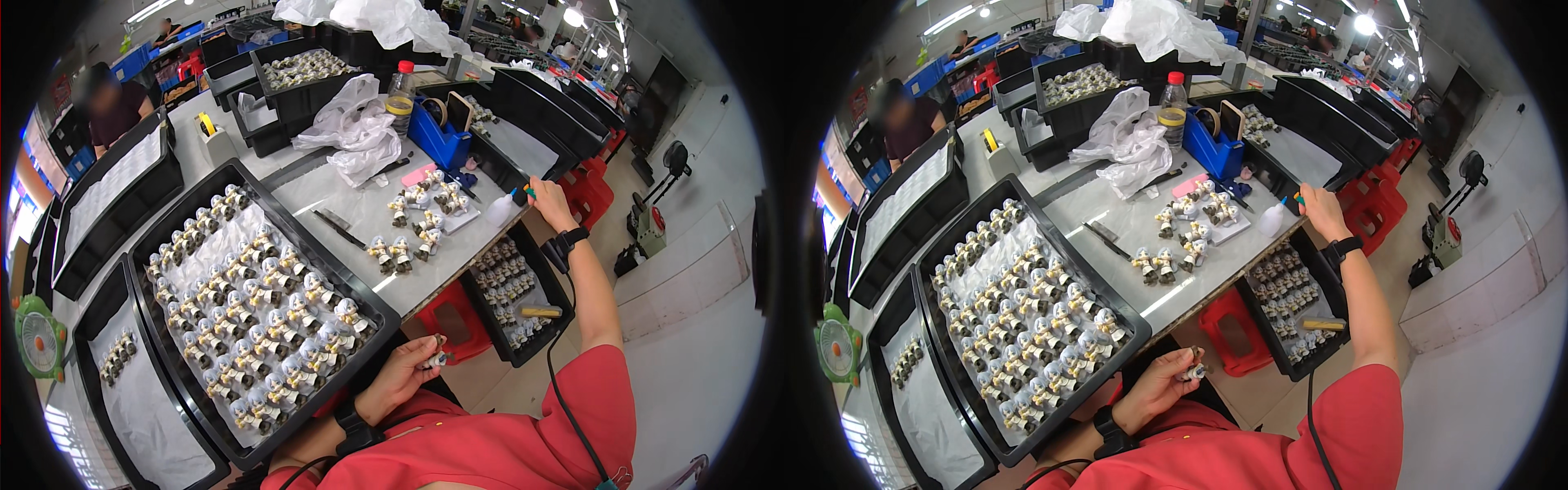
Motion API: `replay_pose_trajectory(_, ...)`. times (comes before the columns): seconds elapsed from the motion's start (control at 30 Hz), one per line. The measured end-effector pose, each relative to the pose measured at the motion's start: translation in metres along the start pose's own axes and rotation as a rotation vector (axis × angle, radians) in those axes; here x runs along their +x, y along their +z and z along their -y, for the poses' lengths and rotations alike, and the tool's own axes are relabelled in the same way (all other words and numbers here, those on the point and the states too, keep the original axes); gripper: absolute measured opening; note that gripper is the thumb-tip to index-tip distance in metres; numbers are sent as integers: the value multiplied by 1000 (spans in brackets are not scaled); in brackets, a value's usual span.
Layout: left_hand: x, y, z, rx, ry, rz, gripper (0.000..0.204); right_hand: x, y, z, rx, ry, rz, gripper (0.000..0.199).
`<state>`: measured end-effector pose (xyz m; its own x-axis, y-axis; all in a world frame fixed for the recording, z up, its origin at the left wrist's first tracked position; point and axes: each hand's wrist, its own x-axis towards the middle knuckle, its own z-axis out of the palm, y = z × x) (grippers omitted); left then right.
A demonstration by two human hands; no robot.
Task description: Assembling small plastic figurines by gluing parts together and arranging them in a tray.
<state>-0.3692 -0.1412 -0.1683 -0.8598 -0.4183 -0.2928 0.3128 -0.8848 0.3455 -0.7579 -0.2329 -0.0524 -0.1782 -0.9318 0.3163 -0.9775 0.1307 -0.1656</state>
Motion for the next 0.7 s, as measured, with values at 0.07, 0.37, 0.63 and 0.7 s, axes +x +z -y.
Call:
replay_pose_trajectory(0.07, 0, 0, 0, 1, -3, -4, 23, 1, 1, 0, 20, 17, 9, 40)
replay_pose_trajectory(0.37, 1, 1, 0, 15, 0, -20, 23, 5, 5, -4, 121, 128, -35, 54)
replay_pose_trajectory(0.63, 2, -3, 2, -6, -2, -19, 23, -21, 25, -12, 644, 603, 132, 29)
replay_pose_trajectory(0.7, 2, -3, 2, -2, -8, -23, 23, -22, 41, -23, 782, 593, 170, 26)
